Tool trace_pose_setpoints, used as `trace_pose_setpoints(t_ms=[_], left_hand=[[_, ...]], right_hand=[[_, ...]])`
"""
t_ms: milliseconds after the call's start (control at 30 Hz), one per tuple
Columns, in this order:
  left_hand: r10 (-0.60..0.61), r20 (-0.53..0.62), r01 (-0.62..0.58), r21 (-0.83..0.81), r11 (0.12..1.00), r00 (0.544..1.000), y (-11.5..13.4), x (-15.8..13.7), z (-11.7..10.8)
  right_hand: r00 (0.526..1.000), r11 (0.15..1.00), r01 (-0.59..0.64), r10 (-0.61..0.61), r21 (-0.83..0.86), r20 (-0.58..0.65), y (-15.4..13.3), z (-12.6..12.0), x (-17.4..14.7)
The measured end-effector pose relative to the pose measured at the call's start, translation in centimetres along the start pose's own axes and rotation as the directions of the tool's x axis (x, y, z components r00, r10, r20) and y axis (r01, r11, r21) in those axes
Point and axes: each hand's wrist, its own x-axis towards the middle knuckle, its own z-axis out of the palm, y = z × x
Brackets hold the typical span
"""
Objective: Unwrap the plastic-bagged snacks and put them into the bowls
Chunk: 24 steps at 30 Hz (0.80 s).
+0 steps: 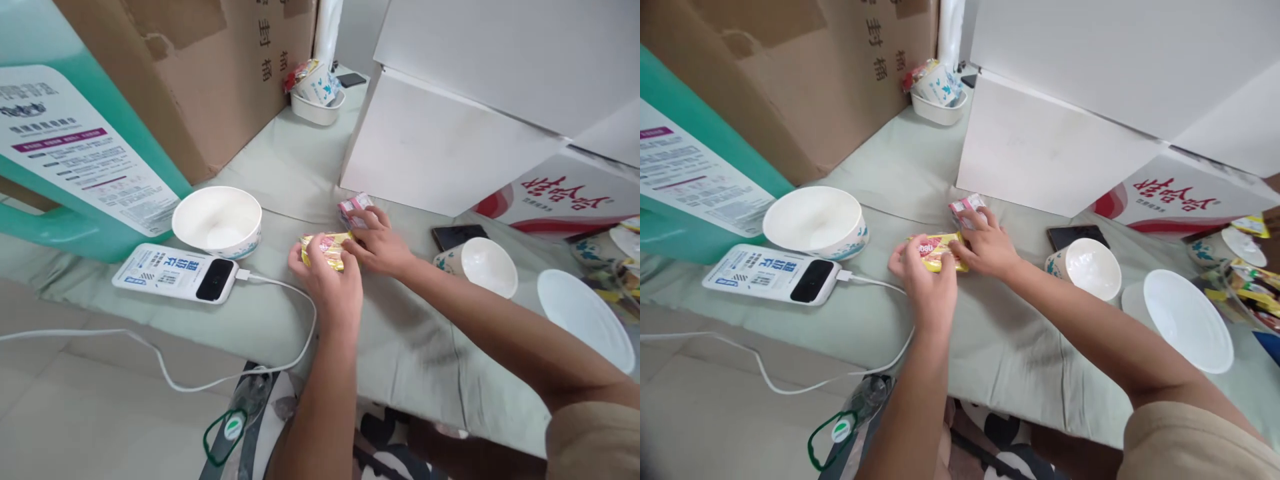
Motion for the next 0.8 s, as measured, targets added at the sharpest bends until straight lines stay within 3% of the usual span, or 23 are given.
trace_pose_setpoints(t_ms=[133, 233, 400, 500, 567, 633, 700, 800], left_hand=[[-0.068, 0.125, 0.066, 0.023, 0.998, 0.99, 0.4, -0.6, -0.6], [-0.062, 0.276, 0.051, 0.046, 0.998, 0.959, 0.4, -1.4, -0.8], [-0.169, 0.535, 0.134, 0.104, 0.985, 0.828, 1.4, -3.3, -0.9], [-0.268, 0.579, 0.108, 0.297, 0.949, 0.77, 3.2, -4.8, -0.7], [-0.314, 0.573, 0.077, 0.4, 0.913, 0.757, 4.4, -6.0, -0.6], [-0.332, 0.578, 0.069, 0.429, 0.901, 0.745, 5.4, -7.2, -0.8], [-0.318, 0.57, 0.072, 0.411, 0.909, 0.757, 6.4, -8.4, -1.5], [-0.173, 0.588, 0.021, 0.256, 0.966, 0.79, 8.3, -10.3, -3.1]], right_hand=[[0.998, 0.998, 0.053, -0.053, 0.03, -0.025, 2.0, 0.1, -6.8], [0.997, 0.996, 0.079, -0.078, 0.044, -0.029, 2.3, 0.3, -12.1], [1.0, 0.995, 0.011, -0.013, 0.104, 0.023, 1.9, 0.8, -20.7], [0.999, 0.988, -0.043, 0.042, 0.149, 0.006, 2.6, 0.4, -25.2], [0.994, 0.972, -0.086, 0.099, 0.217, -0.049, 3.9, 0.0, -27.9], [0.961, 0.94, -0.185, 0.234, 0.287, -0.146, 5.7, -0.4, -30.5], [0.882, 0.889, -0.321, 0.406, 0.326, -0.24, 7.9, -0.4, -32.9], [0.792, 0.833, -0.448, 0.538, 0.325, -0.288, 11.2, -0.2, -36.0]])
